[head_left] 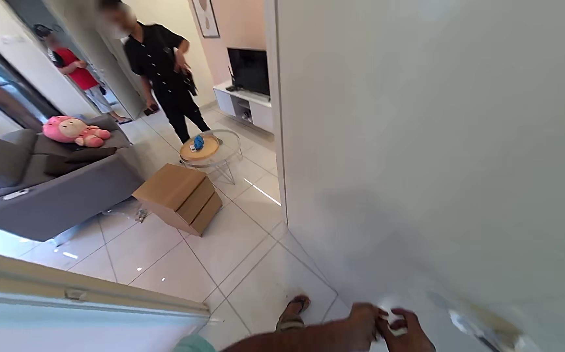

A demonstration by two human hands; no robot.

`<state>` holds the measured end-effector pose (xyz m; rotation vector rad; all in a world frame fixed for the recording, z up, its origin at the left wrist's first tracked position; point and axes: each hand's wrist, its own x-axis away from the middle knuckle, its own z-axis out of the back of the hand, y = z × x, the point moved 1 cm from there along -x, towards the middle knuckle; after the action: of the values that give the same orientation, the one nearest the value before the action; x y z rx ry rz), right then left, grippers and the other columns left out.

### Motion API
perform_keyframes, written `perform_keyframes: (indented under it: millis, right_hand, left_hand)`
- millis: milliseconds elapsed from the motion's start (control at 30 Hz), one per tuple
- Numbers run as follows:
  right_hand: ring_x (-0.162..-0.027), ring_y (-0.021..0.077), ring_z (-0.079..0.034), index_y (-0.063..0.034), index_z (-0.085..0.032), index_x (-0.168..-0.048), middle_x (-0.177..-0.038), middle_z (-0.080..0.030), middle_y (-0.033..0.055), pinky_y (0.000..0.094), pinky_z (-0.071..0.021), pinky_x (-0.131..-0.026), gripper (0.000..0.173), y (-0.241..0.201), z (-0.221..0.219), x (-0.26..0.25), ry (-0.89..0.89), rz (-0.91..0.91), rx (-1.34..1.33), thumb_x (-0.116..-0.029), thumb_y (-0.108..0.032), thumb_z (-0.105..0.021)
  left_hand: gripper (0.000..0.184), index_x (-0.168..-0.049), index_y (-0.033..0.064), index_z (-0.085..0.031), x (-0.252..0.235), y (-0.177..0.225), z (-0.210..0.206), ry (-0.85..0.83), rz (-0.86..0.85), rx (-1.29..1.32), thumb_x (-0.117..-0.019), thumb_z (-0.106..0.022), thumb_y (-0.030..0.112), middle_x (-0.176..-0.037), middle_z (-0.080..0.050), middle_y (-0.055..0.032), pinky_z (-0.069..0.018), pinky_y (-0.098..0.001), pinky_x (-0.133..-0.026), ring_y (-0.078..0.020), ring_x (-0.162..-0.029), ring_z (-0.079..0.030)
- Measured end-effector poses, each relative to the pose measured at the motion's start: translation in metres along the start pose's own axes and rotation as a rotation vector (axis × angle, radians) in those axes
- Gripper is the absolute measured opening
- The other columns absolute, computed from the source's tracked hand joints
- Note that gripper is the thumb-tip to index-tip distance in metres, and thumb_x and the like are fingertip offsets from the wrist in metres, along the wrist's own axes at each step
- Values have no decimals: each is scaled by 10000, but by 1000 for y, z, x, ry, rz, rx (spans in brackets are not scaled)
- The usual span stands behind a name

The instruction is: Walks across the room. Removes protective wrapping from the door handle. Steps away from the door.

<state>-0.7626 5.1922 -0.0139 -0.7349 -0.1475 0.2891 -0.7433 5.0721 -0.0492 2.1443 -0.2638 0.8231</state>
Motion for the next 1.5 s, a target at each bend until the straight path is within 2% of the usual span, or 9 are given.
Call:
perform_keyframes:
  millis: [167, 267, 367, 500, 600, 767, 933, 1100, 1500]
  right_hand:
    - [-869, 213, -707, 68, -652, -1199, -1025, -720, 152, 374, -580, -837, 290, -113, 61, 31, -217, -254, -219, -1045, -164, -572]
    - [-804, 184, -715, 24, -659, -1191, -1016, -728, 113, 342, -600, -724, 256, -43, 41, 32, -193, -286, -374, -1045, -173, -587]
    - [-709, 186, -718, -64, -681, -1121, -956, -748, 72, 333, -604, -567, 192, 50, 10, 45, -21, -286, -597, -1015, -222, -664]
    - [-717, 200, -702, -88, -687, -1099, -999, -748, 65, 354, -594, -586, 137, 53, 20, 52, 151, -441, -722, -1023, -198, -657]
    - [-687, 151, -673, -118, -678, -1106, -1006, -744, 39, 283, -541, -531, 118, 44, 25, 53, 256, -442, -780, -1035, -201, -632]
    - [-712, 138, -681, -69, -681, -1182, -1012, -732, 60, 265, -550, -535, 198, 24, 38, 27, 482, -463, -868, -1010, -165, -665]
    - [-711, 159, -697, -49, -679, -1191, -998, -725, 62, 278, -565, -513, 248, 9, 43, -8, 730, -508, -873, -974, -161, -720]
    - [-690, 178, -707, -39, -691, -1181, -1026, -735, 87, 297, -575, -486, 295, 3, 37, -34, 884, -543, -820, -942, -191, -771]
    - [-624, 168, -694, -35, -716, -1028, -896, -723, 85, 297, -588, -483, 157, -2, 24, -63, 1111, -578, -712, -942, -156, -765]
  left_hand:
    - [234, -1095, 52, -614, 22, 4, 5, -41, 148, 92, -1095, -431, 197, -715, -587, 0, -493, -229, -526, -78, -564, -553]
    - [255, -1113, 81, -570, 14, 6, 12, -98, 253, 132, -1117, -362, 228, -629, -454, 57, -349, -141, -385, -13, -421, -386]
    - [287, -1056, 134, -531, 8, 5, 12, -205, 297, 139, -1131, -333, 328, -645, -451, 57, -356, -141, -415, -20, -449, -395]
    - [377, -930, 186, -502, 16, 16, -8, -263, 272, 106, -1109, -333, 473, -607, -420, 62, -441, -171, -493, -44, -479, -433]
    - [345, -1106, 150, -565, 10, 27, -24, -283, 255, -14, -1126, -332, 404, -668, -490, 55, -478, -175, -526, -47, -535, -510]
    - [331, -1327, 108, -614, -16, 54, -49, -405, -41, -558, -1129, -380, 232, -1045, -698, 6, -332, -171, -475, -17, -555, -443]
    - [246, -1149, 46, -710, -44, 72, -77, -458, -547, -886, -1033, -628, 246, -958, -717, -57, -563, -338, -801, -136, -856, -675]
    - [347, -1107, 124, -730, -52, 87, -95, -342, -611, -1187, -976, -684, 442, -978, -710, -27, -535, -473, -782, -198, -887, -666]
    - [284, -1218, 163, -714, -64, 101, -106, -489, -652, -1359, -1018, -604, 333, -1127, -736, -8, -544, -474, -855, -189, -1034, -692]
